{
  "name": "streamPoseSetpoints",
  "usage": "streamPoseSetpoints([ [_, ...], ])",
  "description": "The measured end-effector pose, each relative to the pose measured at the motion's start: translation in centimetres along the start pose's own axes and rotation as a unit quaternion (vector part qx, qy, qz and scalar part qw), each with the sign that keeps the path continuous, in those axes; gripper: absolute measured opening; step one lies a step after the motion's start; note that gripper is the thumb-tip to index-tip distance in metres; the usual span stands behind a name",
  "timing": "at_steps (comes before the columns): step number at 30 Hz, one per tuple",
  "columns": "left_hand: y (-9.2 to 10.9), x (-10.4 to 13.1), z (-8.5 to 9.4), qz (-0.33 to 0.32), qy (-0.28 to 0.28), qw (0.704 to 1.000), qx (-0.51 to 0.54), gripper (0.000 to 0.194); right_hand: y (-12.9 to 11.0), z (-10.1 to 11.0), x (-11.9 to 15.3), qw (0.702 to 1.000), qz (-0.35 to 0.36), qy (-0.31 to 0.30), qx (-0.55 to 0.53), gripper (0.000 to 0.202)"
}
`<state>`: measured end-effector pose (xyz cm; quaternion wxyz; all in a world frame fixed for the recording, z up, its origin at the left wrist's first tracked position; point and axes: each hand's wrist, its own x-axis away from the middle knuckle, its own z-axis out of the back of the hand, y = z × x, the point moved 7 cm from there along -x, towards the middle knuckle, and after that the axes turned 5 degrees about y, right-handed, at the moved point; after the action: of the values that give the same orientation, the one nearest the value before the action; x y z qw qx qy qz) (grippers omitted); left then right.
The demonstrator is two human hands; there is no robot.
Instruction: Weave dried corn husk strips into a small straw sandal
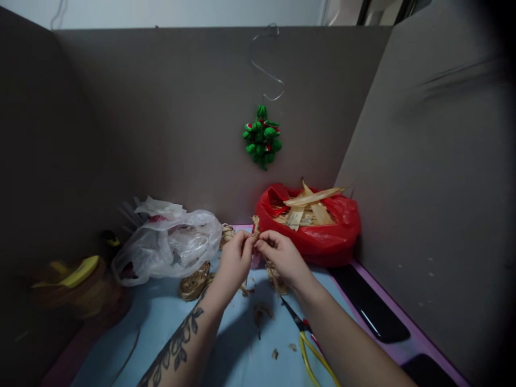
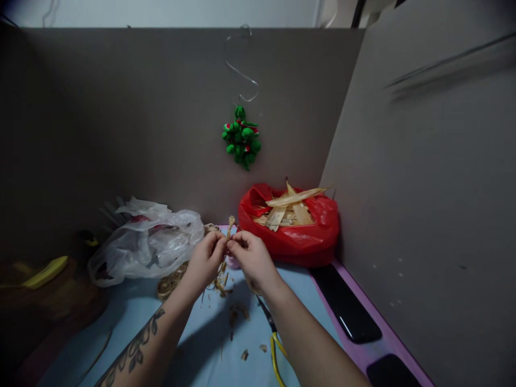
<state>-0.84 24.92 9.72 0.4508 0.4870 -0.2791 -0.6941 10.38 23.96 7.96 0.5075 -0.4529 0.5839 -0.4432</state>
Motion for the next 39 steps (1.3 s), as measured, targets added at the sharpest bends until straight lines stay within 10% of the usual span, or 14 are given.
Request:
streamPoseSetpoints([
  [19, 1.1, 0.1, 0.8, -0.060, -0.018, 0.997, -0.049, 0.015, -2.1, 1.4, 0.9, 0.928, 0.157, 0.155, 0.299, 0.010],
  [29, 3.5, 2.2, -2.3, -0.195, -0.090, 0.928, -0.305, 0.028, 1.8, 2.5, -0.8, 0.988, 0.009, 0.155, -0.001, 0.018],
  [35, 1.1, 0.0, 0.5, -0.093, -0.020, 0.987, -0.130, 0.023, 2.1, 0.8, -0.8, 0.996, -0.038, 0.053, -0.054, 0.020],
  [39, -0.7, -0.3, -0.4, -0.009, -0.080, 0.997, -0.013, 0.024, 1.6, -0.3, -0.3, 0.996, -0.055, 0.004, -0.075, 0.023],
])
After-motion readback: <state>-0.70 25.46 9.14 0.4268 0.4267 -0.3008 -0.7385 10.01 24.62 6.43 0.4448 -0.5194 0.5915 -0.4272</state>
